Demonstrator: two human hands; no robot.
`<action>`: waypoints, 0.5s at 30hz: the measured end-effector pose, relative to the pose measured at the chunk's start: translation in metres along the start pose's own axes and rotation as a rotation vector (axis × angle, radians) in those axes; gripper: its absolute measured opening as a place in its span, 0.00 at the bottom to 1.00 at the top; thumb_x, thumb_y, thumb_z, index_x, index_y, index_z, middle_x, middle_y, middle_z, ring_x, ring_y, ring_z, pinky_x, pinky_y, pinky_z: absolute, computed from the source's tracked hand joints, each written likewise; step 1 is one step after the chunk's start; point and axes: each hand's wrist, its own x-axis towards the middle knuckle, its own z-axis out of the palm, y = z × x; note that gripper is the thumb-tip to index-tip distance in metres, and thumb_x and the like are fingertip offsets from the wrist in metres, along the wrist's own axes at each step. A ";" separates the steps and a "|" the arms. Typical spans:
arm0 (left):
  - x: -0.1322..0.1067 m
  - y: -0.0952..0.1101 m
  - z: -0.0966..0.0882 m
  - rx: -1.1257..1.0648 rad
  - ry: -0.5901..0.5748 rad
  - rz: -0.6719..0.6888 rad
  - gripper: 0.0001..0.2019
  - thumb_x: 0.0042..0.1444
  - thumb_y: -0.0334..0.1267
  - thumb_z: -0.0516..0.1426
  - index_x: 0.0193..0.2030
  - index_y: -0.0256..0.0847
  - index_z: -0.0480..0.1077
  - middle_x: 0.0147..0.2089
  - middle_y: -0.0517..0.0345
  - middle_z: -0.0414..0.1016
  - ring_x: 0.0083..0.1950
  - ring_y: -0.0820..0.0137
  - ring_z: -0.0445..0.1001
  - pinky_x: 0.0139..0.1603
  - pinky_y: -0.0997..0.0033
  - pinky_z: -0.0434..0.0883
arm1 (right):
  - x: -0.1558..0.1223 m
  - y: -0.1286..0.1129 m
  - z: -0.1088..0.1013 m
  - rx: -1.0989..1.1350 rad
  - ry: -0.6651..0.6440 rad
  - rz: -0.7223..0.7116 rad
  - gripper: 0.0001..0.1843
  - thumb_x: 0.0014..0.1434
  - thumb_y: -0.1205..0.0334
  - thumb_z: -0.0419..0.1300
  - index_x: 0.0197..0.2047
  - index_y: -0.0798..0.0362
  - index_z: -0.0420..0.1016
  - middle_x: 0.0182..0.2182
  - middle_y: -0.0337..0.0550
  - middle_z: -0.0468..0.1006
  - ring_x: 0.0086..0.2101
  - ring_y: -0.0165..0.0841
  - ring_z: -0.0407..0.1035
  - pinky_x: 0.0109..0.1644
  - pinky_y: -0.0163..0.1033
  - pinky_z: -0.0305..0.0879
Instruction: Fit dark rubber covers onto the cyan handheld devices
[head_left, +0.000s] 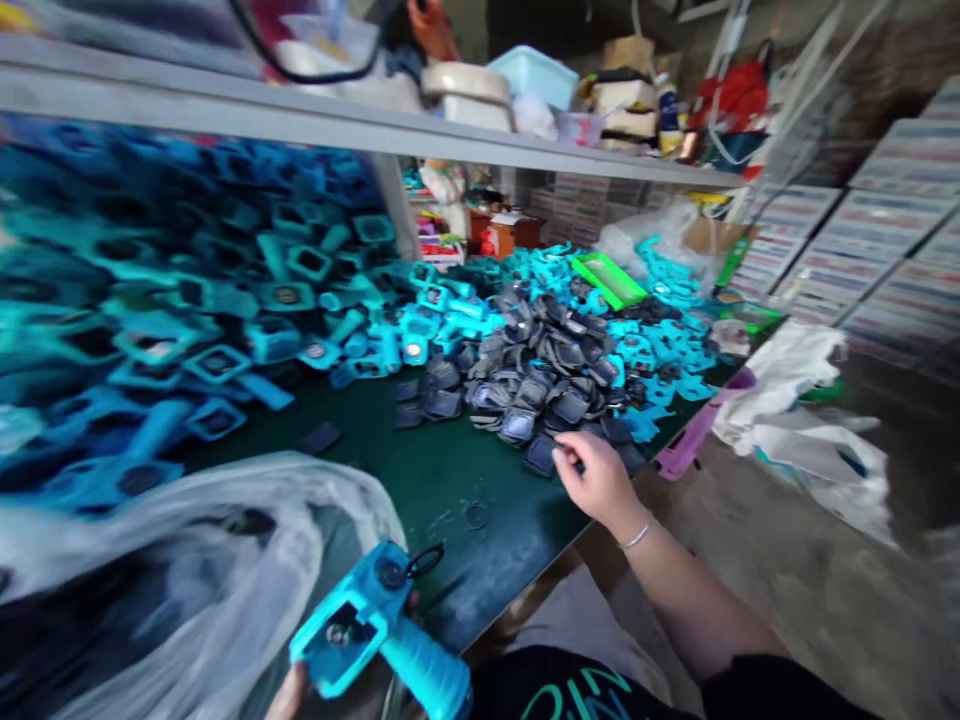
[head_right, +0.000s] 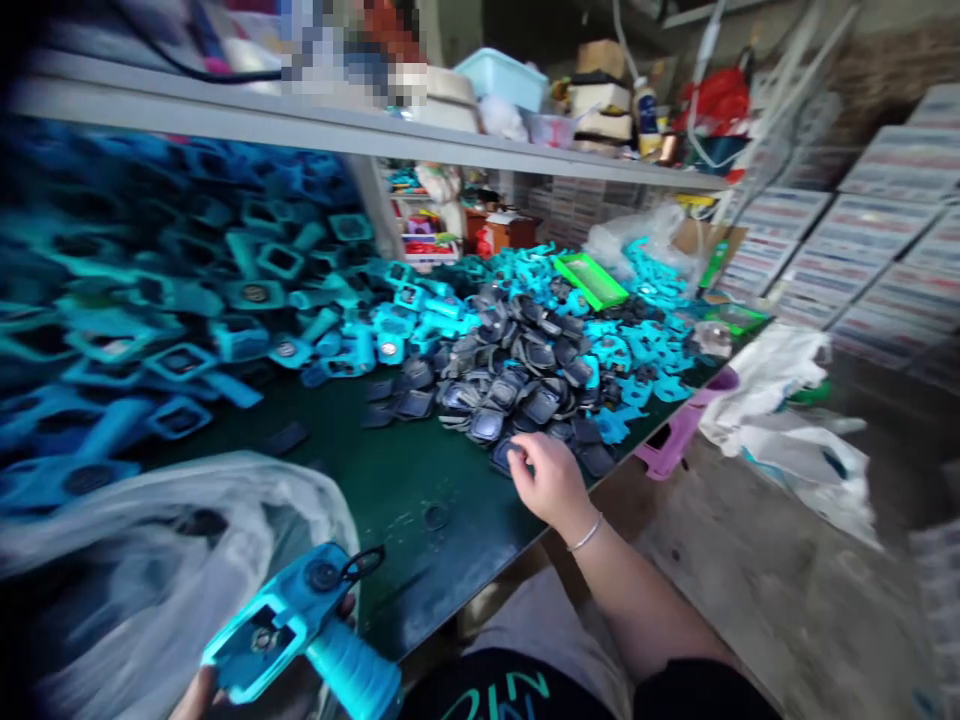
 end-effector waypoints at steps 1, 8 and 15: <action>-0.003 0.004 -0.005 -0.015 0.031 0.008 0.23 0.48 0.64 0.65 0.51 0.68 0.83 0.56 0.64 0.84 0.70 0.43 0.71 0.72 0.36 0.68 | 0.011 -0.012 0.010 0.016 -0.089 -0.076 0.10 0.68 0.57 0.59 0.46 0.50 0.81 0.38 0.48 0.82 0.39 0.38 0.77 0.49 0.42 0.73; -0.012 0.017 -0.027 -0.105 0.051 0.056 0.26 0.45 0.63 0.68 0.47 0.52 0.86 0.55 0.50 0.86 0.61 0.42 0.81 0.67 0.38 0.74 | 0.080 -0.023 0.055 -0.121 -0.207 0.014 0.05 0.63 0.68 0.60 0.36 0.57 0.78 0.37 0.59 0.80 0.43 0.47 0.74 0.52 0.50 0.67; -0.006 0.010 0.002 -0.146 -0.112 0.105 0.25 0.54 0.62 0.65 0.52 0.49 0.84 0.55 0.49 0.85 0.60 0.46 0.81 0.66 0.43 0.75 | 0.079 -0.018 0.073 0.048 -0.263 0.117 0.02 0.59 0.69 0.61 0.34 0.56 0.75 0.37 0.56 0.81 0.44 0.45 0.76 0.55 0.49 0.68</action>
